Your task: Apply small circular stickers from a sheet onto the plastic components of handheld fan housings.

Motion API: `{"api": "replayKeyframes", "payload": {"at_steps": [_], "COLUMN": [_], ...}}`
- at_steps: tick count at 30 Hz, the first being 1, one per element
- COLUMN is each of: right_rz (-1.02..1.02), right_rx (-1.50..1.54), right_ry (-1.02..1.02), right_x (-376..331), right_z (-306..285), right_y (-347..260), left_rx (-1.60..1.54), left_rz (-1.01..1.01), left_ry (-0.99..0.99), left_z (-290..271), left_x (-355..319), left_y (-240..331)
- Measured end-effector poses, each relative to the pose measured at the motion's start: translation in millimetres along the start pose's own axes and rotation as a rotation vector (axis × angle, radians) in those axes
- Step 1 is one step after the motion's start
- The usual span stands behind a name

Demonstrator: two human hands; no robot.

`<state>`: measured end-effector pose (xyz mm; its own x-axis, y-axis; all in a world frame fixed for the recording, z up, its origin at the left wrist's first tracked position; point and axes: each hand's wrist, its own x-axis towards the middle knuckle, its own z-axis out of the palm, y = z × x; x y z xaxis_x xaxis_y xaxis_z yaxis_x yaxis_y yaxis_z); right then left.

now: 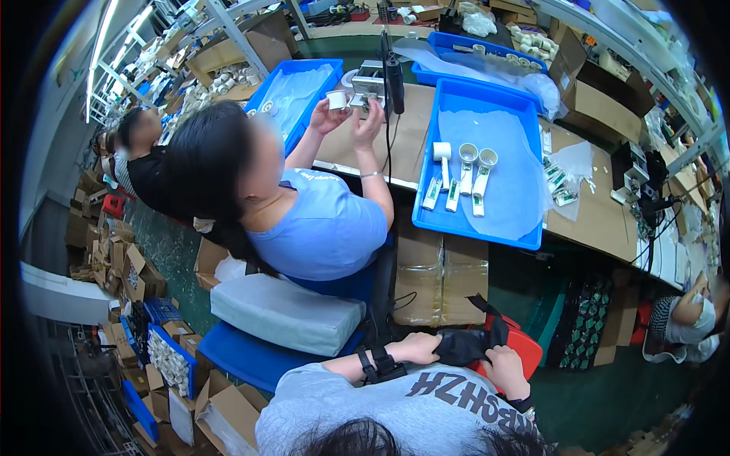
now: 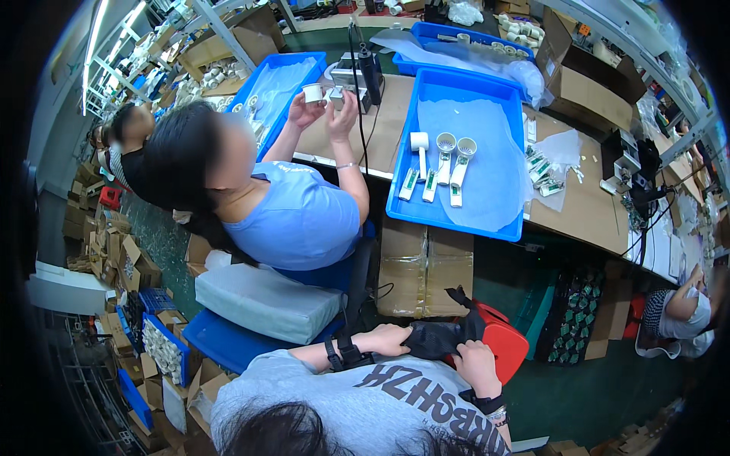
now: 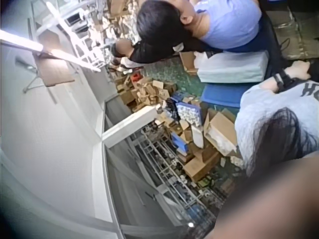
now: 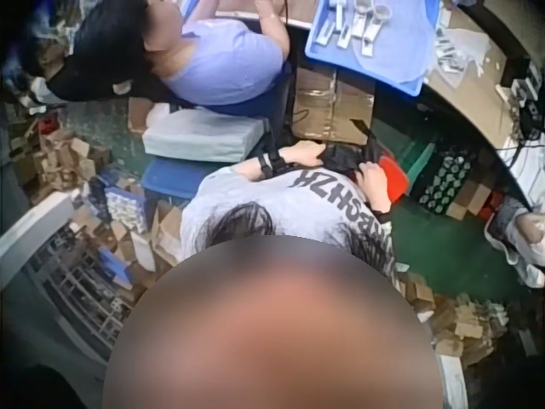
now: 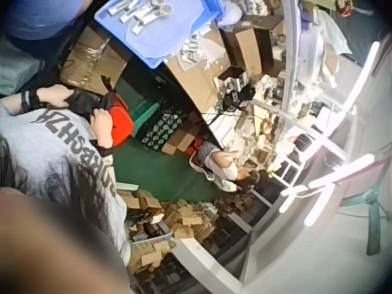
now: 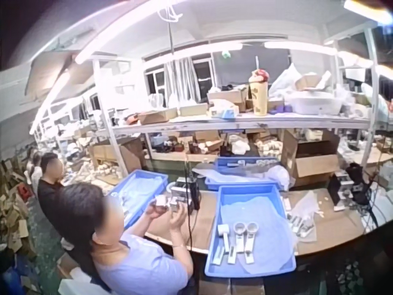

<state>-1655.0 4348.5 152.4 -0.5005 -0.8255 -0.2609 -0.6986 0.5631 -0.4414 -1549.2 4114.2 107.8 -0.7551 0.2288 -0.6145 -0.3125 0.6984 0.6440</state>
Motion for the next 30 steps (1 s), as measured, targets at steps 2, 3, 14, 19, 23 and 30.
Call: {"api": "replayKeyframes", "payload": {"at_steps": [2, 3, 14, 19, 23, 30], "right_rz": [0.009, 0.005, -0.017, -0.033, -0.026, -0.028], "right_rx": [-0.021, -0.025, -0.028, -0.02, -0.03, -0.03], "right_ry": [-0.021, -0.015, -0.03, -0.037, -0.052, -0.038], "right_x": [0, 0, -5, -6, -4, -10], "right_z": [-1, 0, 3, 5, 4, 8], "right_y": [1, 2, 12, 14, 14, 15], "left_rx": [-0.001, -0.005, 0.029, 0.026, 0.038, 0.069], "left_rz": [0.012, 0.024, 0.028, 0.023, 0.031, 0.033], "left_ry": [0.01, 0.012, 0.022, 0.035, 0.019, -0.005], "left_z": [3, 4, 8, 11, 14, 15], "left_x": [2, 4, 5, 3, 4, 4], "left_y": [0, 0, 4, 6, 3, 4]}}
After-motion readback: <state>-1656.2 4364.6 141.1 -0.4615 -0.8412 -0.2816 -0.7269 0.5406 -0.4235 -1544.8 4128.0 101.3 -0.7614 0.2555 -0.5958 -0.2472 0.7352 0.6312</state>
